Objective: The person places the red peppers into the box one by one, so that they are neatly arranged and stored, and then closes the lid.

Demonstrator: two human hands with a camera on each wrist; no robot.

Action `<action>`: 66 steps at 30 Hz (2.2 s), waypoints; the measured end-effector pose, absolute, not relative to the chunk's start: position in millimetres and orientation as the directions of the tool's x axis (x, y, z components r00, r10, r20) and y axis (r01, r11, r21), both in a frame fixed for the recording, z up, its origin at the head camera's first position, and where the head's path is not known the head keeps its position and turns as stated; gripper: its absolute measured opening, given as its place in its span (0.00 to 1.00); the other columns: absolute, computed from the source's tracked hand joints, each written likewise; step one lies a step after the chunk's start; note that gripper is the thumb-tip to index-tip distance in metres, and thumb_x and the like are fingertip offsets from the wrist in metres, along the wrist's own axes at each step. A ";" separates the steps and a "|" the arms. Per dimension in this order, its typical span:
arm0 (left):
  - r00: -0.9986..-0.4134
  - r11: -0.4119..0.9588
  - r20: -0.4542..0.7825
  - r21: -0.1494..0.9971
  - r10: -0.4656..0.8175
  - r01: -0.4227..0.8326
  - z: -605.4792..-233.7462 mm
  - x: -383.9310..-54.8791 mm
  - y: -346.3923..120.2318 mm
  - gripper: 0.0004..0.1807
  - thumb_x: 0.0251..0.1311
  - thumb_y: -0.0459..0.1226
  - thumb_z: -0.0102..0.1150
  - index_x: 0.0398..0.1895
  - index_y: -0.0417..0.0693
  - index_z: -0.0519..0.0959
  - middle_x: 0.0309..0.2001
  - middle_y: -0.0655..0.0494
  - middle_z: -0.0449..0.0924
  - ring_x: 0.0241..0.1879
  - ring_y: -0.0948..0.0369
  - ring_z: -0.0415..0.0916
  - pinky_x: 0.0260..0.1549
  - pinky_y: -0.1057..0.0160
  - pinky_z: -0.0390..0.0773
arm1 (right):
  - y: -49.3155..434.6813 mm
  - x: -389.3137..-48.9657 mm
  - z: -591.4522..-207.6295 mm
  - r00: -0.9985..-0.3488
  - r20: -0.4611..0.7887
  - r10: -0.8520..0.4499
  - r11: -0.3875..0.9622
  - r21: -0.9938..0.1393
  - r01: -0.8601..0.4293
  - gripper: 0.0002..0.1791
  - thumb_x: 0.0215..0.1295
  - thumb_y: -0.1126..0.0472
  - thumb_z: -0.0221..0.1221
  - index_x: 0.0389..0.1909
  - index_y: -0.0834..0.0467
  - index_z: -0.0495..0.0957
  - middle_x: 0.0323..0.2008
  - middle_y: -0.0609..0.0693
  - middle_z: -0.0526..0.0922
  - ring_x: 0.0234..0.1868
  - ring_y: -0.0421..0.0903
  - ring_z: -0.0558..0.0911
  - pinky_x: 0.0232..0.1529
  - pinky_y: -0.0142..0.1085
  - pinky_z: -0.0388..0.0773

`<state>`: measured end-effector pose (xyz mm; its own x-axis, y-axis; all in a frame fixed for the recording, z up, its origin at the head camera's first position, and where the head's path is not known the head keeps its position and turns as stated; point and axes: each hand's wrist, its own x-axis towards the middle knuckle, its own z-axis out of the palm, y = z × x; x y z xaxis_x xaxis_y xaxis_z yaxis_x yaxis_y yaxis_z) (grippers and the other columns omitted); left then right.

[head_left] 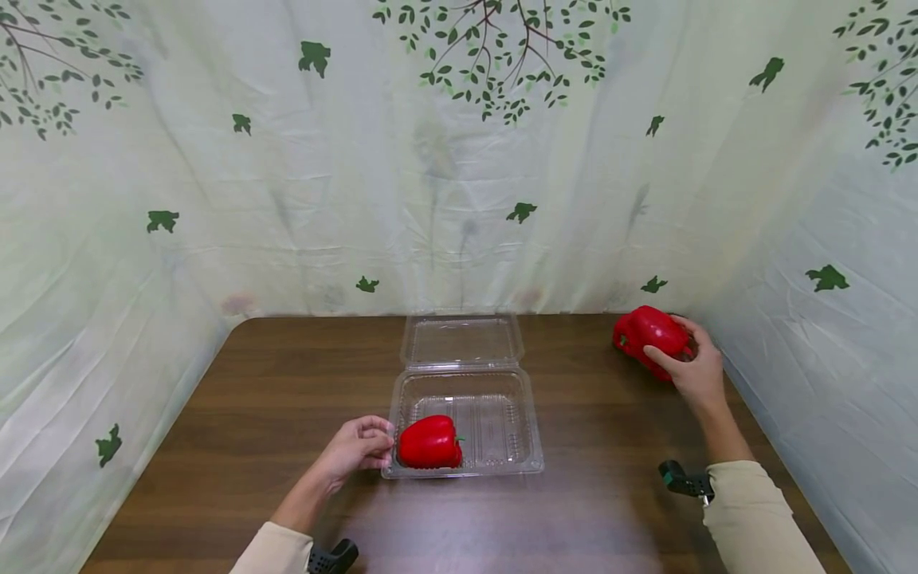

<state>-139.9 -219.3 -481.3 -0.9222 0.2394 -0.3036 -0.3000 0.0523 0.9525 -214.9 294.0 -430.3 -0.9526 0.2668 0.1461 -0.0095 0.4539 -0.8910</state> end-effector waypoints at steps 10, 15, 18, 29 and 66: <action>-0.920 0.072 -0.309 0.951 0.241 -0.300 -480.1 -137.9 -219.0 0.13 0.65 0.29 0.52 0.48 0.29 0.67 0.28 0.54 0.78 0.24 0.61 0.76 0.29 0.64 0.83 | 269.8 -213.2 -432.1 -0.962 0.240 0.127 0.519 -0.843 -0.141 0.40 0.57 0.56 0.68 0.69 0.56 0.61 0.65 0.60 0.64 0.59 0.59 0.66 0.42 0.33 0.74; -0.923 0.089 -0.305 0.952 0.235 -0.292 -479.3 -137.8 -218.5 0.13 0.65 0.29 0.53 0.49 0.29 0.67 0.28 0.55 0.78 0.24 0.60 0.77 0.28 0.63 0.83 | 255.7 -212.7 -435.0 -0.971 0.236 0.031 0.511 -0.839 -0.188 0.37 0.57 0.56 0.67 0.67 0.57 0.64 0.63 0.60 0.66 0.56 0.58 0.68 0.40 0.33 0.76; -0.923 0.095 -0.304 0.953 0.235 -0.289 -479.1 -138.1 -218.3 0.14 0.65 0.30 0.53 0.49 0.29 0.67 0.28 0.55 0.78 0.23 0.60 0.77 0.28 0.63 0.83 | 247.7 -212.5 -435.2 -0.977 0.214 -0.018 0.507 -0.840 -0.194 0.37 0.57 0.58 0.67 0.67 0.57 0.64 0.63 0.61 0.66 0.56 0.59 0.68 0.42 0.39 0.76; -0.920 0.104 -0.311 0.950 0.240 -0.294 -480.3 -138.4 -219.9 0.14 0.66 0.30 0.53 0.49 0.30 0.67 0.29 0.55 0.78 0.23 0.60 0.77 0.28 0.62 0.84 | 221.0 -212.4 -438.2 -0.961 0.229 -0.154 0.495 -0.824 -0.275 0.35 0.55 0.61 0.68 0.65 0.58 0.67 0.59 0.60 0.71 0.52 0.57 0.74 0.45 0.44 0.78; -0.920 0.093 -0.320 0.947 0.225 -0.307 -479.9 -138.3 -219.9 0.14 0.64 0.29 0.54 0.49 0.30 0.68 0.28 0.53 0.79 0.23 0.60 0.78 0.29 0.64 0.83 | 141.0 -195.8 -446.9 -0.788 0.137 -0.600 0.399 -0.803 -0.443 0.37 0.50 0.51 0.71 0.61 0.59 0.71 0.52 0.53 0.78 0.49 0.51 0.78 0.46 0.44 0.80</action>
<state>-138.3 -219.9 -479.9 -0.9203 0.2247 -0.3204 -0.3070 0.0933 0.9471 -195.8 141.0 -446.9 -0.7880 -0.6003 0.1370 -0.4435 0.3990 -0.8026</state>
